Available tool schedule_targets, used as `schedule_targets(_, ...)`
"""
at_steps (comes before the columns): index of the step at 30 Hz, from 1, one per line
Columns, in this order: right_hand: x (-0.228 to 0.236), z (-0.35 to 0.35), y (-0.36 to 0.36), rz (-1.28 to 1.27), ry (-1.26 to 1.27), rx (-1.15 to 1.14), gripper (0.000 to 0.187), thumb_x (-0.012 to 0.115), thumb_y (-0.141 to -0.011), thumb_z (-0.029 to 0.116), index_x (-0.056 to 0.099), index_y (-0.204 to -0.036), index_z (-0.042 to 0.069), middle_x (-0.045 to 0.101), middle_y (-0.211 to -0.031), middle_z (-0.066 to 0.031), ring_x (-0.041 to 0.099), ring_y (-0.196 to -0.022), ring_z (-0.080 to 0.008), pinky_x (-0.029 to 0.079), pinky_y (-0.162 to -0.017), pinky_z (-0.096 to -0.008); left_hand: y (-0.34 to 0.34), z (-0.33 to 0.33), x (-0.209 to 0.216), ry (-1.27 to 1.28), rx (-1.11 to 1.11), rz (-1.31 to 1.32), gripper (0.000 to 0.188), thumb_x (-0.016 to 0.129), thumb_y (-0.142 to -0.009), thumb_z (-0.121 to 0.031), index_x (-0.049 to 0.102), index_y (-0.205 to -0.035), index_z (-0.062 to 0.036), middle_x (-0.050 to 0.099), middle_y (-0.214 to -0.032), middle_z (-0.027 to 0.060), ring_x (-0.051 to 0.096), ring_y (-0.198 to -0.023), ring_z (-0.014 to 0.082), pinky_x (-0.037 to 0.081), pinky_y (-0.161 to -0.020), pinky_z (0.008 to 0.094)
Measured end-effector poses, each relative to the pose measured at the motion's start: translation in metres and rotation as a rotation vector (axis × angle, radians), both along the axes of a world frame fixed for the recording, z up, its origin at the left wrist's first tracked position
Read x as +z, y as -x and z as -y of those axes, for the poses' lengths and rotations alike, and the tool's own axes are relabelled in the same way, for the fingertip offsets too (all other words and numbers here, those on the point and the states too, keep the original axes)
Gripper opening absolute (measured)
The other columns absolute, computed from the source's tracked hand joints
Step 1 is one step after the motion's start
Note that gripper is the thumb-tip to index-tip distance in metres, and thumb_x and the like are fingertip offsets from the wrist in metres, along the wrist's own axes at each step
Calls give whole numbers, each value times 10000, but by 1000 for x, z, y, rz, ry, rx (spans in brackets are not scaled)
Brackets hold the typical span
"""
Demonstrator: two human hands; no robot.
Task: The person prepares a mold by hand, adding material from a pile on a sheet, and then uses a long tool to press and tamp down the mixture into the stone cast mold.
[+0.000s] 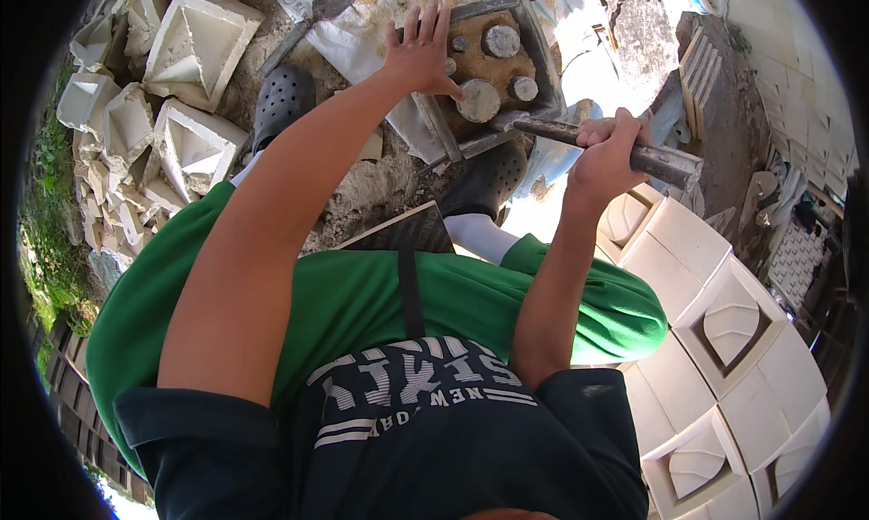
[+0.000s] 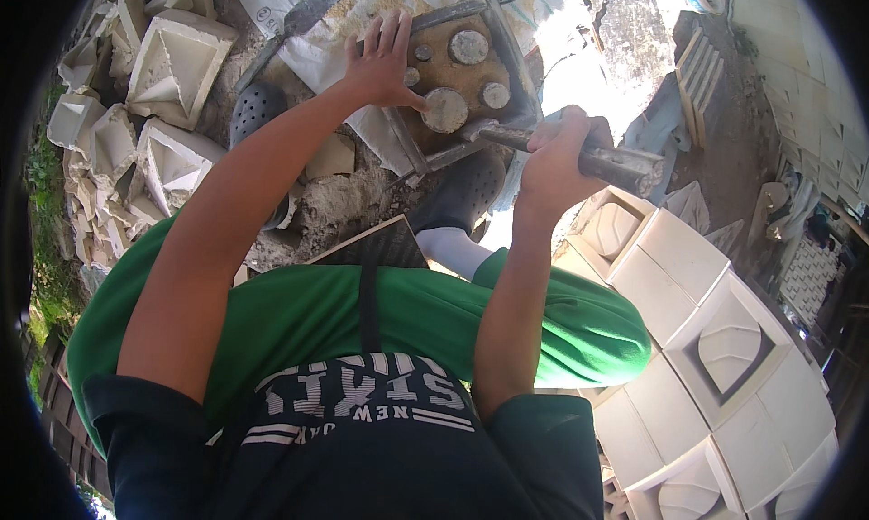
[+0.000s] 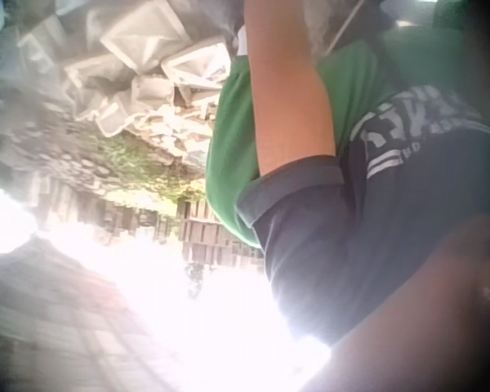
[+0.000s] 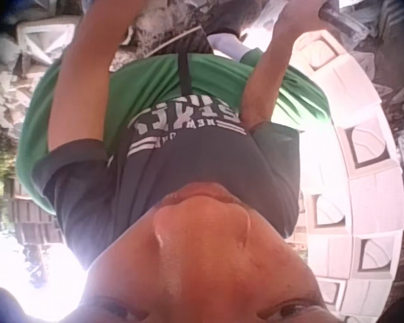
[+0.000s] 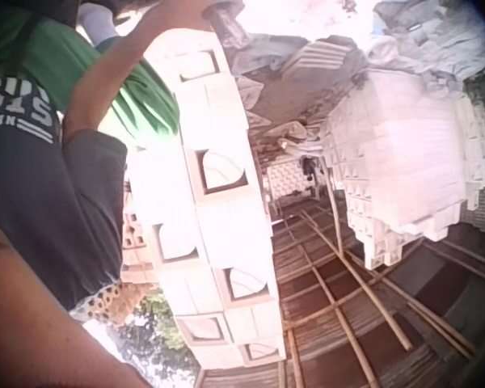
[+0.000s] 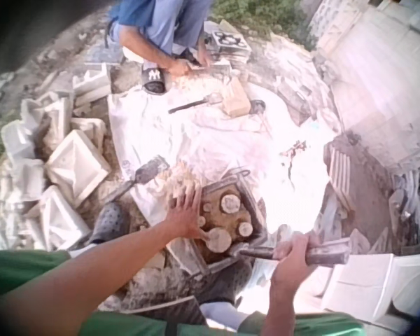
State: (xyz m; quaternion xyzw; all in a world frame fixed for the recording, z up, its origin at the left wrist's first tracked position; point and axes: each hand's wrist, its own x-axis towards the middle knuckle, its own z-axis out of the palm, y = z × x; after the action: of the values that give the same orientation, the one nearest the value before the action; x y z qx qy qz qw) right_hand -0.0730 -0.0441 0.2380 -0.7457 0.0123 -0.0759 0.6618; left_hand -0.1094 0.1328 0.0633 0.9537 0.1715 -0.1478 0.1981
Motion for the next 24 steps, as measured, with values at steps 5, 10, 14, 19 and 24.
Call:
schedule_targets(5, -6, 4, 23, 95, -202, -51, 246, 532, -841, -12, 375, -687, 98, 404, -496, -2, 402, -445, -83, 357, -461, -243, 1, 2, 3, 23, 21, 7, 1426, 808, -525, -648, -50, -1542, -132, 20, -1614, 111, 58, -1476, 348, 110, -1126, 641)
schedule_targets(10, 4, 16, 26, 165, -245, 65, 241, 540, -866, 3, 380, -708, 93, 390, -495, -6, 406, -426, -97, 385, -480, -254, 2, -1, 3, 30, 14, 3, 1410, 805, -537, -639, -50, -1542, -140, 30, -1613, 112, 71, -1476, 343, 111, -1130, 636)
schedule_targets(14, 0, -6, 23, 32, -113, -67, 269, 518, -846, -9, 361, -657, 100, 364, -493, 3, 360, -404, -88, 327, -413, -244, 2, -1, 6, 9, 42, 1, 1406, 805, -537, -643, -38, -1543, -139, 32, -1613, 113, 76, -1477, 339, 119, -1132, 632)
schedule_targets(19, -9, 6, 35, 88, -159, -15, 234, 452, -850, -12, 357, -672, 108, 325, -480, 17, 297, -398, -77, 309, -431, -244, 1, 1, 7, 20, 36, -2, 1411, 806, -533, -651, -34, -1542, -132, 44, -1611, 114, 82, -1475, 340, 126, -1133, 625)
schedule_targets(24, 7, 20, 43, 94, -356, 80, 266, 501, -826, -45, 367, -651, 104, 365, -506, 3, 363, -441, -95, 329, -458, -249, 2, -2, 7, 27, 39, 2, 1422, 809, -528, -650, -44, -1541, -131, 39, -1611, 118, 82, -1472, 352, 136, -1126, 625)
